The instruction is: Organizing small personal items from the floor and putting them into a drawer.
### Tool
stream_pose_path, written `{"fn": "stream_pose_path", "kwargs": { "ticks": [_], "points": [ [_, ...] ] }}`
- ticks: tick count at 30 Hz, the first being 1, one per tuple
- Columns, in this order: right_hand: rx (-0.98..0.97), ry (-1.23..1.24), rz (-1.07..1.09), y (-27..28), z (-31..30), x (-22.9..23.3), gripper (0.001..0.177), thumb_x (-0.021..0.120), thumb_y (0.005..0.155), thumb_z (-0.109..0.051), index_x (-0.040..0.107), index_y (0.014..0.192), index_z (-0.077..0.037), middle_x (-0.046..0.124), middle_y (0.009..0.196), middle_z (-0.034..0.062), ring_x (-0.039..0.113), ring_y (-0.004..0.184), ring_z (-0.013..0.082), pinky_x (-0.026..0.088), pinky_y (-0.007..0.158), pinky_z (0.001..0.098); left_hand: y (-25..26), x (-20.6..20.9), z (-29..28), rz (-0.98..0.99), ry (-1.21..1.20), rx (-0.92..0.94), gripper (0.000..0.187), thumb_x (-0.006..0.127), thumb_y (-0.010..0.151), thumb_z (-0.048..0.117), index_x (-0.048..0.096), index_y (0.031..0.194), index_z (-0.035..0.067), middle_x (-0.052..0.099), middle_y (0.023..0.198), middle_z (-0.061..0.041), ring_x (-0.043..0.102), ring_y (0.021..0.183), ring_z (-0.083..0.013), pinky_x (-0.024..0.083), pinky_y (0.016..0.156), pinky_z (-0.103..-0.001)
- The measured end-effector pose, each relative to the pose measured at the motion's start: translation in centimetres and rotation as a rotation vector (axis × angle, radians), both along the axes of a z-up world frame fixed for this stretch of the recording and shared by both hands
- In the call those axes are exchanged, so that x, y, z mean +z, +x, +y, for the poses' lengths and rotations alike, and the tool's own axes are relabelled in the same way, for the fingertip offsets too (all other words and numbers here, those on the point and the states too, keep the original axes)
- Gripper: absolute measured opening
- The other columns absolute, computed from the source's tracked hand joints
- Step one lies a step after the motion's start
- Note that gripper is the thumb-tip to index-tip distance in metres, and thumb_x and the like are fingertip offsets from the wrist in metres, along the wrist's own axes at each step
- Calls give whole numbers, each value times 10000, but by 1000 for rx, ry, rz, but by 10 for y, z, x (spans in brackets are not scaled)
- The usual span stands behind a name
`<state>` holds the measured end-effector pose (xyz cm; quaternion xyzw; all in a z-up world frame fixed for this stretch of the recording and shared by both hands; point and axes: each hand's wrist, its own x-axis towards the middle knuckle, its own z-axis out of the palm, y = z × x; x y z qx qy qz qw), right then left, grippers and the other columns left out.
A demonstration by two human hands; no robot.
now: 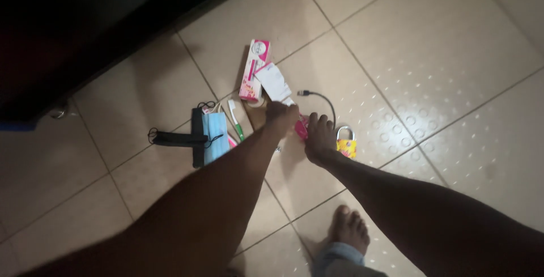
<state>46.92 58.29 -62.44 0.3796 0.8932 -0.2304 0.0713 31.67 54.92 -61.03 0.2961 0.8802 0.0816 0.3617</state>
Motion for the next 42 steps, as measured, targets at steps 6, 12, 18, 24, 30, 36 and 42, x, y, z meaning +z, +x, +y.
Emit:
{"fn": "stream_pose_path", "kwargs": {
  "ticks": [6, 12, 18, 24, 30, 36, 42],
  "points": [
    [-233, -82, -138, -5, -19, -19, 499, 808, 835, -338, 579, 1131, -9, 567, 1226, 243, 513, 1238, 404, 515, 973, 491, -11, -98, 15, 250, -127, -146, 640, 743, 835, 440, 572, 1198, -58, 651, 1120, -229, 670, 1075, -371, 572, 937, -488],
    [-425, -181, 47, -1, -10, -54, 377, 747, 933, -335, 606, 1169, -77, 721, 933, 206, 697, 905, 384, 566, 811, 526, -32, -58, -25, 408, -14, -78, 635, 730, 864, 366, 524, 1284, -64, 628, 1176, -260, 646, 1057, -375, 542, 914, -524],
    [-853, -688, 409, -13, -3, 58, 454, 709, 946, -339, 520, 1218, -28, 748, 913, 183, 770, 682, 268, 586, 551, 381, -62, -36, -1, 366, -24, 173, 771, 729, 837, 415, 459, 1344, -99, 521, 1311, -280, 532, 1205, -417, 478, 996, -533],
    [-856, -1017, 758, -3, 12, 39, 486, 662, 961, -275, 476, 1281, 39, 747, 956, 199, 786, 748, 296, 657, 594, 383, -59, 49, 12, 322, -30, 430, 906, 727, 810, 465, 394, 1404, -134, 414, 1447, -299, 418, 1353, -458, 415, 1078, -542],
    [-769, -1054, 831, 34, 7, 84, 514, 677, 956, -237, 441, 1328, 27, 696, 984, 184, 764, 795, 298, 645, 624, 401, -38, 72, -40, 299, 289, 457, 615, 621, 868, 314, 504, 1339, -64, 570, 1185, -303, 551, 1161, -463, 342, 1083, -591],
    [-745, -1000, 583, 37, -10, 217, 439, 606, 1006, -319, 536, 1273, 22, 706, 933, 135, 728, 753, 224, 636, 638, 369, 53, 170, -119, 251, 608, 679, 399, 547, 1004, 230, 525, 1270, -68, 526, 1142, -296, 517, 1053, -396, 445, 922, -495],
    [-658, -806, 724, 42, 10, 238, 413, 582, 1047, -355, 575, 1175, 37, 596, 813, 68, 611, 662, 118, 545, 556, 286, 80, 350, -159, 182, 805, 726, 346, 446, 1046, 232, 541, 1242, -37, 499, 1141, -209, 553, 994, -332, 445, 896, -454]
  ]
}}
